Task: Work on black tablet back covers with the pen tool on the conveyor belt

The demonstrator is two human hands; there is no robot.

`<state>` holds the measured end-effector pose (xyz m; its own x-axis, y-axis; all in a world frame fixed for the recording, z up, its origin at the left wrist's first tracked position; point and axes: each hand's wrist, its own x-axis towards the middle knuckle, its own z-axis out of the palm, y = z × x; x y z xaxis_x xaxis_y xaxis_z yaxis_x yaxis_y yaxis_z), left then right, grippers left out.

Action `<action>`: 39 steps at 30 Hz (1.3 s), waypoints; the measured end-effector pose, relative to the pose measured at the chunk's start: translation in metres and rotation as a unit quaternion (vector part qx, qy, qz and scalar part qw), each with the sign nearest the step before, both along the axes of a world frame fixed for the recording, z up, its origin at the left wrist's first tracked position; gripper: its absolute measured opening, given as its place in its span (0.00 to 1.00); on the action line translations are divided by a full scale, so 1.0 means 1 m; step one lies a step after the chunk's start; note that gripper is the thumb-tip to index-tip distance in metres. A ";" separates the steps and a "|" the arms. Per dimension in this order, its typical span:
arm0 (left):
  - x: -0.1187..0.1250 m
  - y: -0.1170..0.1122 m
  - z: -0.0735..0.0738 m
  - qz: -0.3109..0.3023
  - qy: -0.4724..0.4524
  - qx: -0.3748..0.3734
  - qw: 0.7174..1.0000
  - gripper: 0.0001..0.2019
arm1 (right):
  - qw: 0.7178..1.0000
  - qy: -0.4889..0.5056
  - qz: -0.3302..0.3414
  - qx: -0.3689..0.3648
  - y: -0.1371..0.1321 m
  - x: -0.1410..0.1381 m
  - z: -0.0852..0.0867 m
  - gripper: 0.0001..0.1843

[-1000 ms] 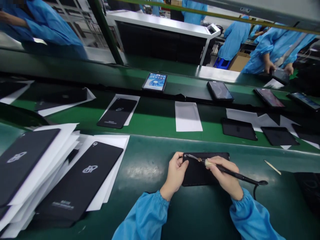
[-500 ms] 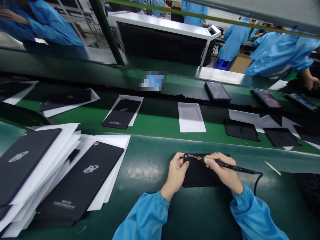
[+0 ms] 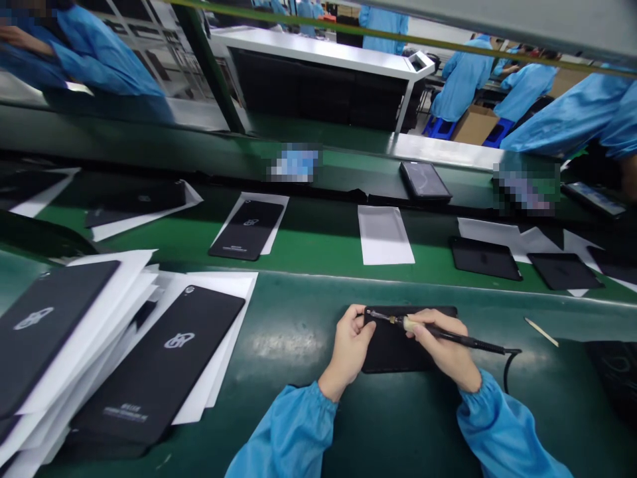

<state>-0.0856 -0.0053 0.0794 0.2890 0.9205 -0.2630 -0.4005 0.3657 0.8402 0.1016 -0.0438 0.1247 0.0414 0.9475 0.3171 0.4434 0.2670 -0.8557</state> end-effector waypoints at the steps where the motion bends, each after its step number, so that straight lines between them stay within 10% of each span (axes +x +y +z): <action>1: 0.000 0.000 0.000 0.000 0.000 0.000 1.000 0.11 | 1.000 -0.003 -0.002 0.002 0.000 0.000 -0.001 0.04; 16: 0.000 0.000 0.001 0.002 -0.005 -0.018 1.000 0.12 | 0.987 0.039 -0.140 0.067 -0.029 -0.006 -0.019 0.05; 39: 0.001 -0.001 0.004 0.009 0.004 -0.012 1.000 0.12 | 0.989 0.013 -0.130 0.075 -0.024 -0.023 -0.024 0.06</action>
<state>-0.0847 -0.0059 0.0834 0.2698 0.9190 -0.2876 -0.4011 0.3788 0.8340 0.0787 -0.0675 0.1006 0.2875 0.8461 0.4489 0.4923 0.2715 -0.8270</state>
